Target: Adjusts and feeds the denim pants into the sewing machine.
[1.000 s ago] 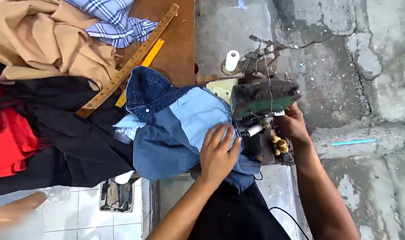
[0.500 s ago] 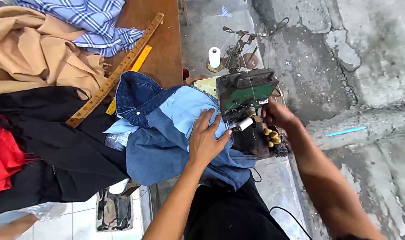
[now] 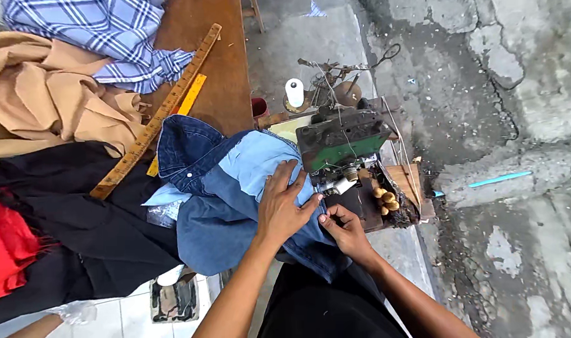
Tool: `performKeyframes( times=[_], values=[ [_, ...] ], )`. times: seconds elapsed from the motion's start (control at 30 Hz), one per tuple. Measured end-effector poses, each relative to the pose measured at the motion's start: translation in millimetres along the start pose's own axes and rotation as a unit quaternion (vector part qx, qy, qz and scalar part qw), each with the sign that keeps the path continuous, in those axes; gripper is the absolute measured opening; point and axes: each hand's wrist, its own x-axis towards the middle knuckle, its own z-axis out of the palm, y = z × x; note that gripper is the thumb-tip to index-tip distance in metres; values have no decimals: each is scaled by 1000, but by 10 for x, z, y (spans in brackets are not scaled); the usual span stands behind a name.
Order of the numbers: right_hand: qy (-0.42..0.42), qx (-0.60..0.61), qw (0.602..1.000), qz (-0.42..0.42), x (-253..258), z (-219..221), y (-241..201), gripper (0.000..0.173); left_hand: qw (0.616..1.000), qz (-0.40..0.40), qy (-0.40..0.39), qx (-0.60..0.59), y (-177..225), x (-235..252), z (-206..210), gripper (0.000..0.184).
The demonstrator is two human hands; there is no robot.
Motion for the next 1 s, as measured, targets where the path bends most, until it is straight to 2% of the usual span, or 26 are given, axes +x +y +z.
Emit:
performKeyframes(
  times=[0.1,0.23,0.6,0.8,1.0],
  values=[
    [-33,-14,999,32,41,-37,-59,10,999,-6,-49,15,-23,51,-81,74],
    [-42,-72,995,55,68,-38,-69,22,997,-16,-75,31,-15,102,-136,78],
    [-54,-104,991,62,137,-41,-115,21,995,-27,-90,26,-58,251,-192,79],
    [-68,-119,989,63,173,-45,-153,24,982,-55,-173,54,-31,345,-301,101],
    [-54,-88,991,89,215,-1,-196,26,986,-49,-152,50,-91,437,-310,104]
  ],
)
